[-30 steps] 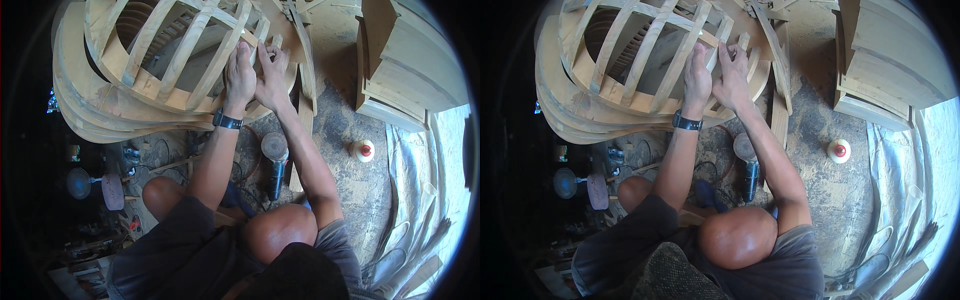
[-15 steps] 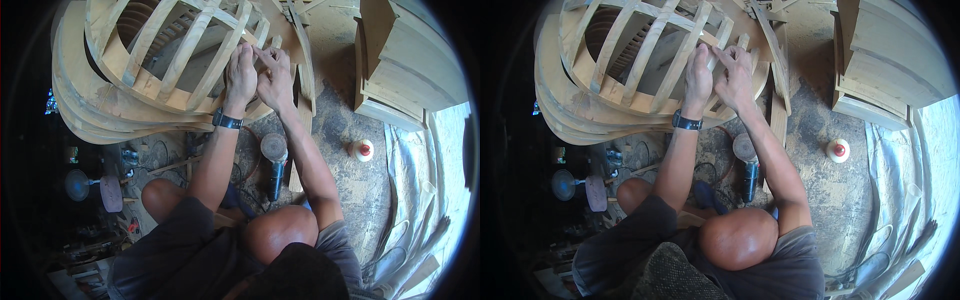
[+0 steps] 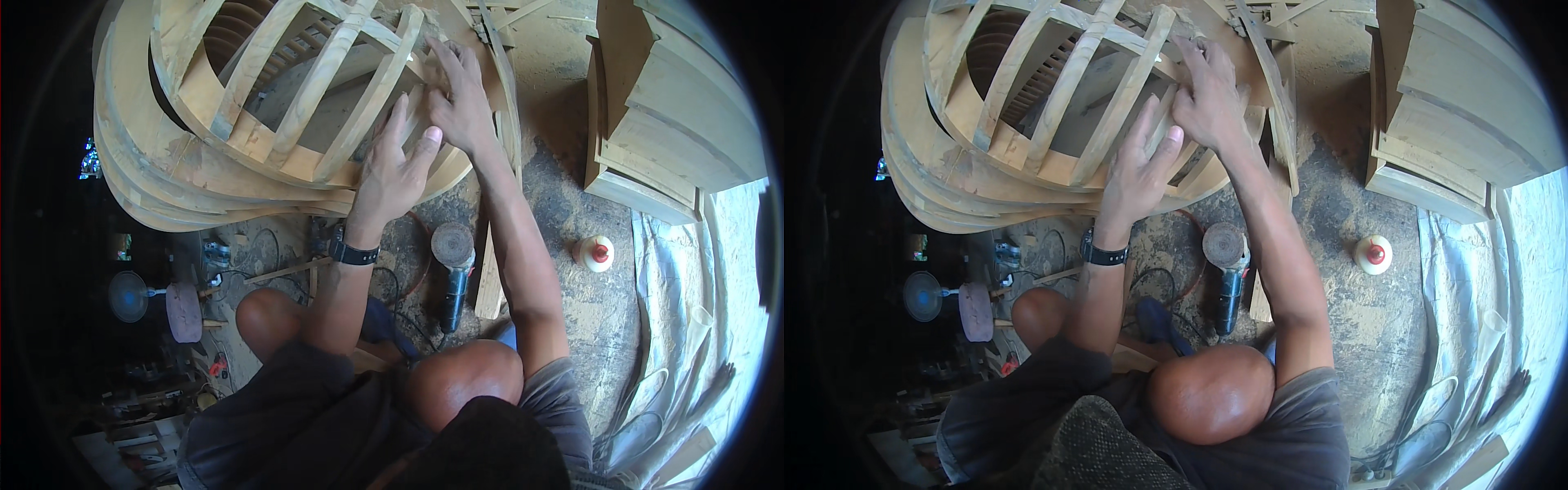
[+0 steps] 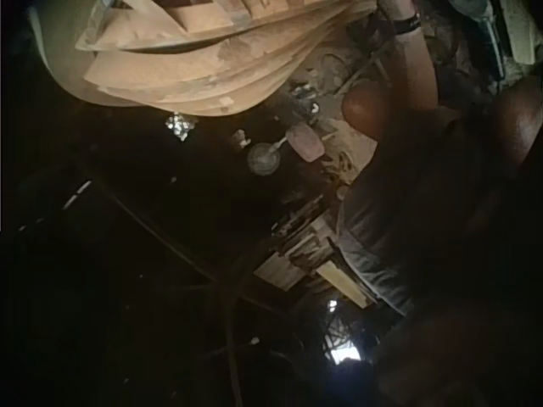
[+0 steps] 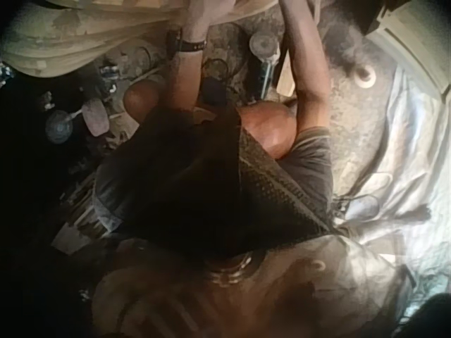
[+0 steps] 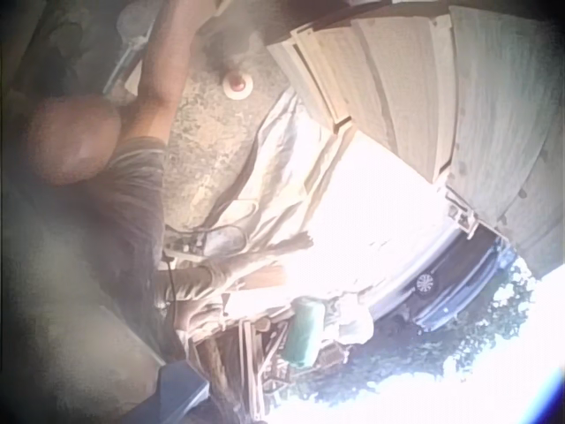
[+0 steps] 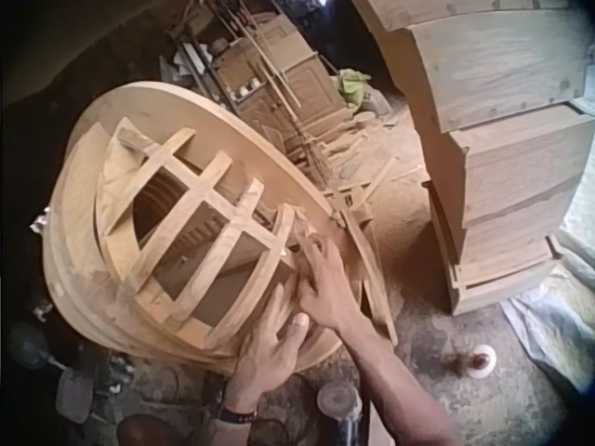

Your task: The person sands a small wooden block using a power sander, applies glue to it from a bottle, and then attaches it to a larger curved wooden frame using a pneumatic nail gun before sanding the frame itself.

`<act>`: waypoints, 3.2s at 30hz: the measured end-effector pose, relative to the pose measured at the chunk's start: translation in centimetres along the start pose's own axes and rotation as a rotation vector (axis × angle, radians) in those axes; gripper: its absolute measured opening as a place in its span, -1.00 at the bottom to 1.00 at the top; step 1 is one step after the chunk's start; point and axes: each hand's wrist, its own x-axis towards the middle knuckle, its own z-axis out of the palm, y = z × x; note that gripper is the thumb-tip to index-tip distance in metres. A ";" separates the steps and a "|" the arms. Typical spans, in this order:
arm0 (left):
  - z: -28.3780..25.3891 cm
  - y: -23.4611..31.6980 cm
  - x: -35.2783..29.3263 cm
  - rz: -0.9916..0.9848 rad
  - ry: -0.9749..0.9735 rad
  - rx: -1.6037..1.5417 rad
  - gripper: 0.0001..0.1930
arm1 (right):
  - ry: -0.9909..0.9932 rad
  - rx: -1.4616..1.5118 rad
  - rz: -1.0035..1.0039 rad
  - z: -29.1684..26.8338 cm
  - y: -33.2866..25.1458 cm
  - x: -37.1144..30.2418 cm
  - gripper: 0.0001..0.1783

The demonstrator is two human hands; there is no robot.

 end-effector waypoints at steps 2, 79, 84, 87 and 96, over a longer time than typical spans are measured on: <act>-0.4 0.0 -0.6 -0.057 0.036 -0.203 -0.36 | -0.026 -0.129 -0.072 0.7 -0.8 -0.7 -0.22; -24.2 -17.7 -22.5 -0.308 0.174 -0.392 -0.41 | -1.266 -1.159 0.466 -9.3 3.2 -26.3 -0.28; -17.3 -25.4 -27.7 -0.778 0.087 -0.426 -0.53 | -1.525 -1.150 0.702 -8.2 -0.8 -27.5 -0.26; -12.5 -30.2 -31.4 -0.801 0.044 -0.419 -0.52 | -1.797 -0.882 0.884 -9.1 -2.0 -25.8 -0.38; -2.7 -51.1 -29.1 -0.626 0.397 0.080 -0.41 | -1.956 -0.457 0.816 -5.8 -7.8 -15.0 -0.24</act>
